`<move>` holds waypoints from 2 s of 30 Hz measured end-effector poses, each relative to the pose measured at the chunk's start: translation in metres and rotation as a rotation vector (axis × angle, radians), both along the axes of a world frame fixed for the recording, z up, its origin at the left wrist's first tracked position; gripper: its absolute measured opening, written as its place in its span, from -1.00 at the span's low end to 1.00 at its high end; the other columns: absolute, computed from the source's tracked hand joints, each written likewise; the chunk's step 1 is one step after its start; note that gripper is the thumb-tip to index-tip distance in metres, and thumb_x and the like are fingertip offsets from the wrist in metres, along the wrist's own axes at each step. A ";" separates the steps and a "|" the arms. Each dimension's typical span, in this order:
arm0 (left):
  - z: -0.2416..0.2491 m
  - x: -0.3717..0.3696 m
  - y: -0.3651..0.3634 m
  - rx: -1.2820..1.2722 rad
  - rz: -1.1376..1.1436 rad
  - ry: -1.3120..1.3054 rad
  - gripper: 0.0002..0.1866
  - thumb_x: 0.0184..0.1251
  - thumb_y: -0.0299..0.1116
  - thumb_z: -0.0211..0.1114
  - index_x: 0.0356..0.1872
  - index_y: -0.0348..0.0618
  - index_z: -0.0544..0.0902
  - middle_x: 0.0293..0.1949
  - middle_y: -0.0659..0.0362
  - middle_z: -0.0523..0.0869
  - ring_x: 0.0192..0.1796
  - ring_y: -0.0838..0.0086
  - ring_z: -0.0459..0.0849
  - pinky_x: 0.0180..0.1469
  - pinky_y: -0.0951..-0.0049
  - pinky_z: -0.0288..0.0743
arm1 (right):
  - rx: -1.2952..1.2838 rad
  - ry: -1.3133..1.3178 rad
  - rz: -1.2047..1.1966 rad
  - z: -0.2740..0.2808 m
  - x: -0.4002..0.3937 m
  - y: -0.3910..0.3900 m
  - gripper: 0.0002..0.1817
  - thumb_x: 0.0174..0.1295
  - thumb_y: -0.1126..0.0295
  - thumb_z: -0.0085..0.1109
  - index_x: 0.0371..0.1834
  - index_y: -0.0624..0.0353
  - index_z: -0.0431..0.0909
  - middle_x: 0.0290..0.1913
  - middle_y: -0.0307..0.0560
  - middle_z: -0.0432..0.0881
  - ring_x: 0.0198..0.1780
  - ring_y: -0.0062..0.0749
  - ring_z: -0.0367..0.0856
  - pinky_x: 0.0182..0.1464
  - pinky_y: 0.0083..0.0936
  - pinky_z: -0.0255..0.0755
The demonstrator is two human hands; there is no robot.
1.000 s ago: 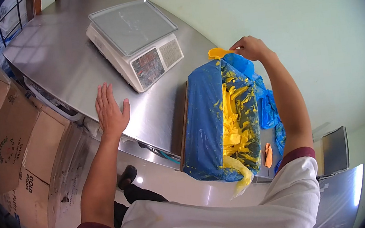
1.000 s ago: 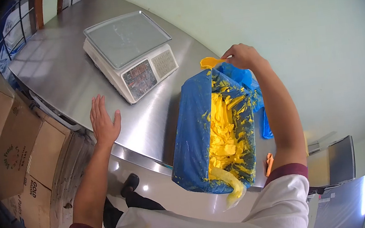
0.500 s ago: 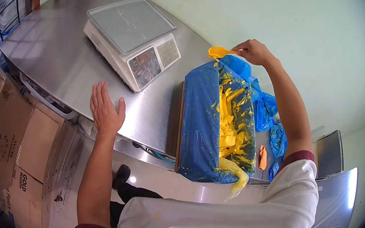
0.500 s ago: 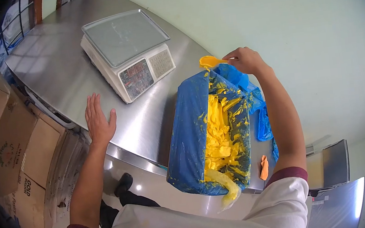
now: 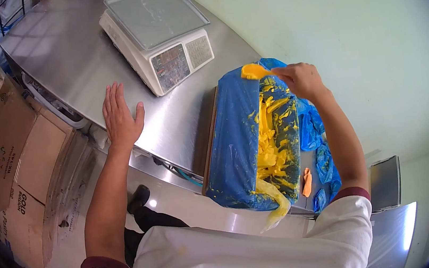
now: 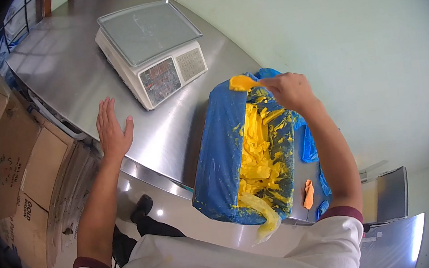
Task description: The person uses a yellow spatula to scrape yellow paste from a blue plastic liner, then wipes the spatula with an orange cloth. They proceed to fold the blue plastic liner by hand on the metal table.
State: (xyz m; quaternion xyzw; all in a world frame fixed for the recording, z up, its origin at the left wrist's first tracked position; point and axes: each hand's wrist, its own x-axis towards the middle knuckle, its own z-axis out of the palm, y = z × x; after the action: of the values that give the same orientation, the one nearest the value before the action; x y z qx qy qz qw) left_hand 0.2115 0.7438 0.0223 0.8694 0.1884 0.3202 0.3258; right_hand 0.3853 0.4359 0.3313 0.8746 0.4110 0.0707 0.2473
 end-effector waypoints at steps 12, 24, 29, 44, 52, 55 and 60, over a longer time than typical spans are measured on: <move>-0.002 -0.001 0.000 -0.016 0.009 0.014 -0.26 0.24 -0.20 0.25 0.38 -0.29 0.21 0.41 -0.11 0.25 0.51 0.03 0.08 0.49 0.06 -0.06 | -0.195 0.488 0.019 0.028 -0.136 0.023 -0.68 0.10 0.43 0.25 -0.04 -0.09 0.72 -0.37 -0.22 0.72 -0.36 -0.28 0.69 -0.40 -0.37 0.49; -0.002 0.001 0.001 0.004 -0.004 0.005 -0.27 0.24 -0.20 0.25 0.38 -0.30 0.22 0.40 -0.11 0.26 0.51 0.03 0.08 0.49 0.06 -0.05 | -0.025 0.170 0.053 0.018 -0.073 -0.012 -0.67 0.09 0.44 0.22 -0.06 -0.13 0.71 -0.51 -0.19 0.60 -0.51 -0.18 0.59 -0.46 -0.28 0.44; -0.001 0.002 0.000 0.010 -0.007 0.019 -0.28 0.25 -0.20 0.25 0.37 -0.30 0.22 0.41 -0.11 0.26 0.51 0.04 0.08 0.49 0.06 -0.06 | -0.190 0.406 -0.006 0.035 -0.171 0.002 -0.65 0.06 0.45 0.24 -0.04 -0.08 0.70 -0.47 -0.22 0.64 -0.50 -0.27 0.62 -0.51 -0.38 0.42; -0.002 0.001 0.003 0.023 -0.004 0.035 -0.27 0.26 -0.17 0.22 0.38 -0.29 0.20 0.41 -0.11 0.24 0.51 0.04 0.07 0.49 0.06 -0.05 | -0.203 -0.064 -0.066 -0.010 -0.001 0.048 -0.77 0.28 0.27 0.16 -0.05 -0.18 0.72 -0.42 -0.08 0.69 -0.40 -0.12 0.64 -0.32 -0.23 0.53; -0.004 0.001 0.002 -0.002 0.009 -0.002 -0.28 0.25 -0.15 0.22 0.37 -0.27 0.22 0.40 -0.10 0.26 0.50 0.05 0.09 0.48 0.06 -0.03 | -0.503 0.316 0.099 0.002 -0.166 0.048 -0.49 0.06 0.39 0.21 0.16 -0.19 0.61 -0.51 -0.22 0.58 -0.46 -0.38 0.64 -0.49 -0.39 0.46; -0.002 0.000 0.002 -0.006 0.014 0.004 -0.28 0.25 -0.15 0.22 0.37 -0.29 0.23 0.39 -0.11 0.27 0.50 0.04 0.10 0.48 0.06 -0.02 | -0.312 0.658 0.056 0.009 -0.172 0.054 -0.55 0.02 0.45 0.24 0.07 -0.04 0.65 -0.46 -0.15 0.64 -0.42 -0.37 0.66 -0.40 -0.41 0.51; -0.002 -0.001 0.004 -0.015 0.007 -0.012 -0.29 0.24 -0.16 0.22 0.35 -0.32 0.25 0.38 -0.13 0.29 0.49 0.03 0.13 0.48 0.05 -0.02 | 0.380 0.570 -0.246 0.014 -0.057 0.028 -0.73 0.12 0.60 0.19 -0.10 0.22 0.70 -0.21 0.07 0.74 -0.27 -0.39 0.71 -0.15 -0.50 0.55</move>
State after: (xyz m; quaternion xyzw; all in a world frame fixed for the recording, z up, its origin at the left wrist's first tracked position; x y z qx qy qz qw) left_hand 0.2100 0.7476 0.0202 0.8644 0.1917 0.3252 0.3322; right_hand 0.3286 0.4637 0.3448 0.9324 0.3347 -0.1310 -0.0372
